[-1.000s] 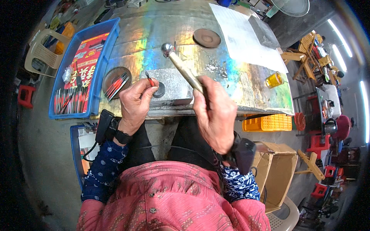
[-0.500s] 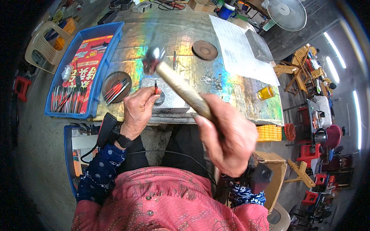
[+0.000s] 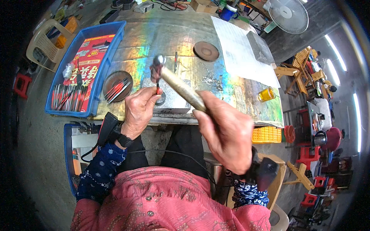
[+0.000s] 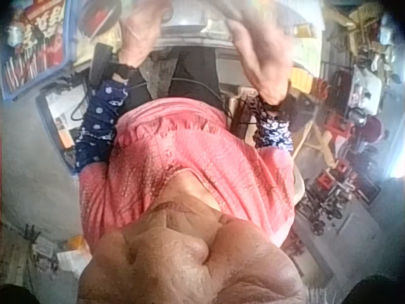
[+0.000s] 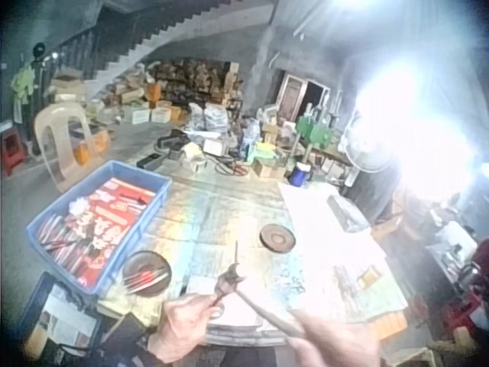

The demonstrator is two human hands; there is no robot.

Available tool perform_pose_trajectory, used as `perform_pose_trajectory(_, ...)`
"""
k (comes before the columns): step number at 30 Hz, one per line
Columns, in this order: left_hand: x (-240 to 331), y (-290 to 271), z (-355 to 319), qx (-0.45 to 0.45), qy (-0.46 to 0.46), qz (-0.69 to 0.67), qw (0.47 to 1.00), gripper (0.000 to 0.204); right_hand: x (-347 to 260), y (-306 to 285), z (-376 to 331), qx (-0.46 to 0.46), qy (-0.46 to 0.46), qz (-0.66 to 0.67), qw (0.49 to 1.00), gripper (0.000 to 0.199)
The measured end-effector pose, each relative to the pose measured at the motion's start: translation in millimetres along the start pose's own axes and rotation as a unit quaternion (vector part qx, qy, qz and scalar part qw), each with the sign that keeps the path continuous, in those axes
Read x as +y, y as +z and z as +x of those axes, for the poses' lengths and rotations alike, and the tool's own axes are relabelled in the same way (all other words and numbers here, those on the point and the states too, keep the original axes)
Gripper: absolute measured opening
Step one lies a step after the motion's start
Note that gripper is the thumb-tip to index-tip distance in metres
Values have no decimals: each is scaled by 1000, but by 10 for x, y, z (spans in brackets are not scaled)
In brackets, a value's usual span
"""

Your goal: The person repeatedly picks up small metal pins, places them on a metal block, and strikes them with a hammer to shape the ends. The person uses tweezers to hold the pins and a hammer to strike them. The shaped pins are placed on the table.

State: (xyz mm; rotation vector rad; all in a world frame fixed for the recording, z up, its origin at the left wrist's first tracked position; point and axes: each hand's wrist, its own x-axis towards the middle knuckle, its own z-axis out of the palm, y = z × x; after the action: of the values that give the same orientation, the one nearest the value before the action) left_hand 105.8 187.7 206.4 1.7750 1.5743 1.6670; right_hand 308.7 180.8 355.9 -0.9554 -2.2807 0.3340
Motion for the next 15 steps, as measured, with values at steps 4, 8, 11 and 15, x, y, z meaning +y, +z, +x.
perform_pose_trajectory(4,6,-4,2,-9,-6,-2,1000,13,-94,-64,-29,169,-12,58,984,30)
perform_pose_trajectory(8,-4,-5,10,-4,2,7,1000,13,44,108,0,-7,-8,-13,1000,27)
perform_pose_trajectory(11,-13,-3,9,0,15,2,1000,13,86,89,-45,-14,45,20,999,28)
perform_pose_trajectory(15,-11,-11,-2,-12,2,0,1000,14,122,133,-89,0,62,23,998,27)
